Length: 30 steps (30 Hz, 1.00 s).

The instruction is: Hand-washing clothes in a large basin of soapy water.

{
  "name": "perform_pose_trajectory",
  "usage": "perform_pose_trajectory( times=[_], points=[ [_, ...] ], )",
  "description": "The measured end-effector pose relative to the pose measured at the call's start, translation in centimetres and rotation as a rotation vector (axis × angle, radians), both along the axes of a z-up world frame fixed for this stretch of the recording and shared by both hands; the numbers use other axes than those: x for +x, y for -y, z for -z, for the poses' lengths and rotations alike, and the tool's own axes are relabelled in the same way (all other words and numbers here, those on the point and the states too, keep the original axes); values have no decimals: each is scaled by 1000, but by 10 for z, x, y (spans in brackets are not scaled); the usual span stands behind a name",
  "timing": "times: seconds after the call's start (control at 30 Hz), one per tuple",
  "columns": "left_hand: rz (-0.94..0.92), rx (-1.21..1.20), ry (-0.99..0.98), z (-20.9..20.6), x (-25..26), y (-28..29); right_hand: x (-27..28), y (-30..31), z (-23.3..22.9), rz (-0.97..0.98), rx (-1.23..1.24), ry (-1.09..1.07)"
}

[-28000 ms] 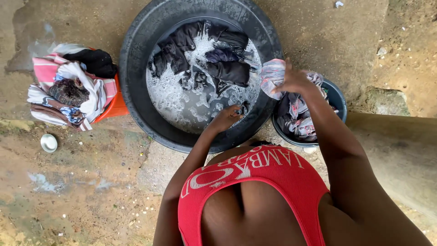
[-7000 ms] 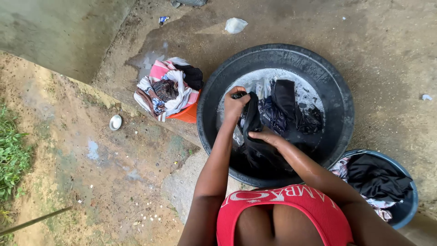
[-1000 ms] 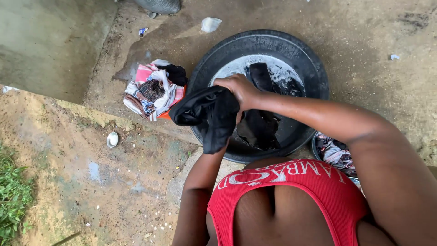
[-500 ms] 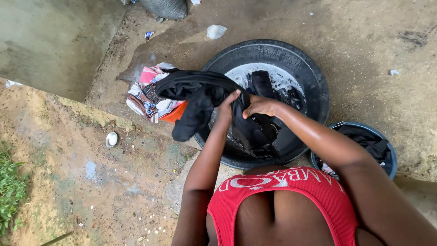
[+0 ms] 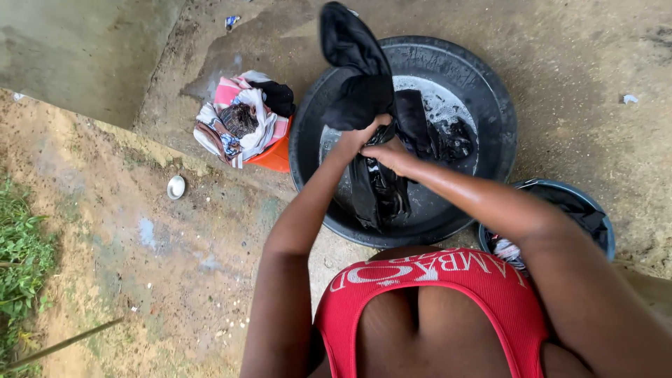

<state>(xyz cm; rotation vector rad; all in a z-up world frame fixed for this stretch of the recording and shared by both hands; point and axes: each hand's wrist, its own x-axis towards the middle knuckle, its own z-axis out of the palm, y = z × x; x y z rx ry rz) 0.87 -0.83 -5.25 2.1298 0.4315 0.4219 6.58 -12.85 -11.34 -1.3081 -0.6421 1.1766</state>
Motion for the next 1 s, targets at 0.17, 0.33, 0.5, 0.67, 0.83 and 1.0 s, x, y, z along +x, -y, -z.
perform_pose_trajectory(
  times=[0.17, 0.33, 0.5, 0.67, 0.83, 1.0],
  points=[
    [-75, 135, -226, -5, 24, 13, -15, -1, 23, 356, 171, -30],
    [-143, 230, 109, -29, -49, 65, 6, 8, 48, 499, 188, -130],
    [-127, 199, 235, 6, -92, 71, 12, 39, -24, 550, 81, -229],
    [-271, 263, 224, 25, -92, 53, 16, 43, -37, 407, -52, -269],
    [-364, 268, 223, 30, -77, 7, 16, 50, -14, 381, -103, -357],
    [-446, 247, 134, -21, -87, 14, 14, 56, -13, 355, -155, -384]
  ],
)
